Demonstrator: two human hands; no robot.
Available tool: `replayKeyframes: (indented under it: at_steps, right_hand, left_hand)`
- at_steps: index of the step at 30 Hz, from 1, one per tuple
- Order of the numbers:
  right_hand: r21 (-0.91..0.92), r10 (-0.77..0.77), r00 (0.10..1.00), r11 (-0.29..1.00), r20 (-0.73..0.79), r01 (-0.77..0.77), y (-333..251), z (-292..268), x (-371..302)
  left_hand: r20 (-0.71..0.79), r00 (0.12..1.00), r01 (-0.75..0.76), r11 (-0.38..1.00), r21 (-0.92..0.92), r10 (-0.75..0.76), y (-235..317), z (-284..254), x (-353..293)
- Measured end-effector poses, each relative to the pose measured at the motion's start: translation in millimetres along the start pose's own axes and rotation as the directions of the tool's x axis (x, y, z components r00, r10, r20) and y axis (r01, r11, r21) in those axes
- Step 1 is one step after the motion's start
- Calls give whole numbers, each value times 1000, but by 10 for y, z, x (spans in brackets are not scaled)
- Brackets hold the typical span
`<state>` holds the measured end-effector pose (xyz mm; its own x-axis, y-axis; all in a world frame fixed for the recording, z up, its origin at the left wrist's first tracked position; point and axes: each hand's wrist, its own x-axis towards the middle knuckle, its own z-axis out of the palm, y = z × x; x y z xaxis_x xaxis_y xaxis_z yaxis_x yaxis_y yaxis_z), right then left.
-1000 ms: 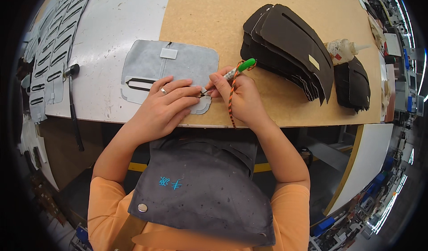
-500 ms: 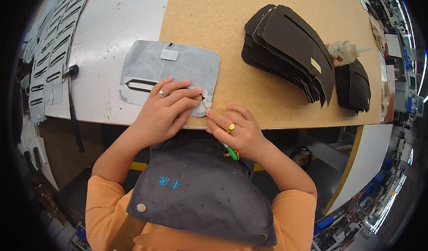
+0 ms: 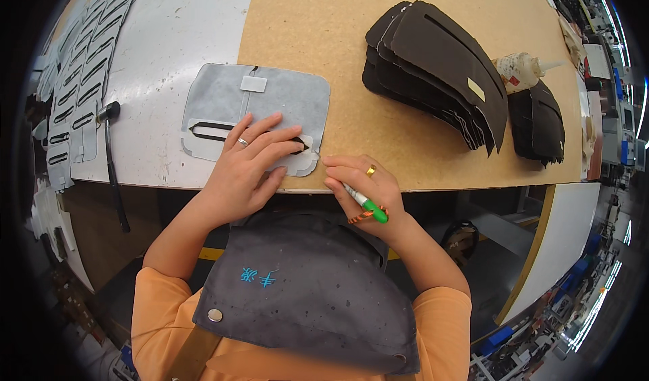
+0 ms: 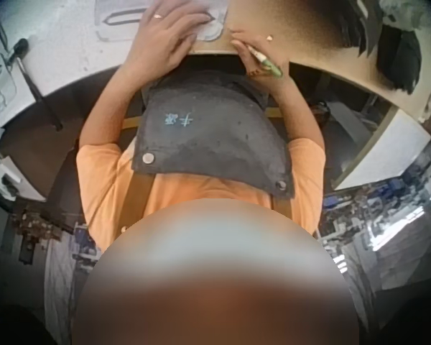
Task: Assembling leather components by applying adhesive and checking alignment.
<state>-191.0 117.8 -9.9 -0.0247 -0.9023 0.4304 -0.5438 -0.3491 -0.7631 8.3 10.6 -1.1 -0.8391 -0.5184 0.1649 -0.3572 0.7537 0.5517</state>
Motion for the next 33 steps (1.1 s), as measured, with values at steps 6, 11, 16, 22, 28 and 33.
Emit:
replayKeyframes:
  at_steps: [6, 11, 16, 22, 28, 33]
  right_hand:
    - [-102, -29, 999, 994, 28, 32, -31, 48, -8]
    - [-71, 50, 999, 996, 11, -49, -59, 43, -1]
    - [51, 134, 990, 990, -32, -133, -35, 16, 77]
    - [-61, 20, 998, 998, 51, -17, -52, 103, 158]
    - [-154, 11, 994, 988, 107, 6, -99, 87, 199]
    - [-5, 114, 993, 994, 29, -113, -14, 86, 253]
  left_hand:
    - [18, 1000, -21, 999, 50, 20, 30, -11, -16]
    - [38, 999, -36, 999, 21, 35, 33, 12, -51]
    - [-23, 999, -33, 998, 61, 34, 17, 74, -72]
    - [2, 999, -41, 997, 62, 41, 33, 60, -48]
    - [5, 999, -50, 990, 130, 49, 42, 79, -55]
    - [8, 999, -41, 992, 122, 40, 45, 83, -48]
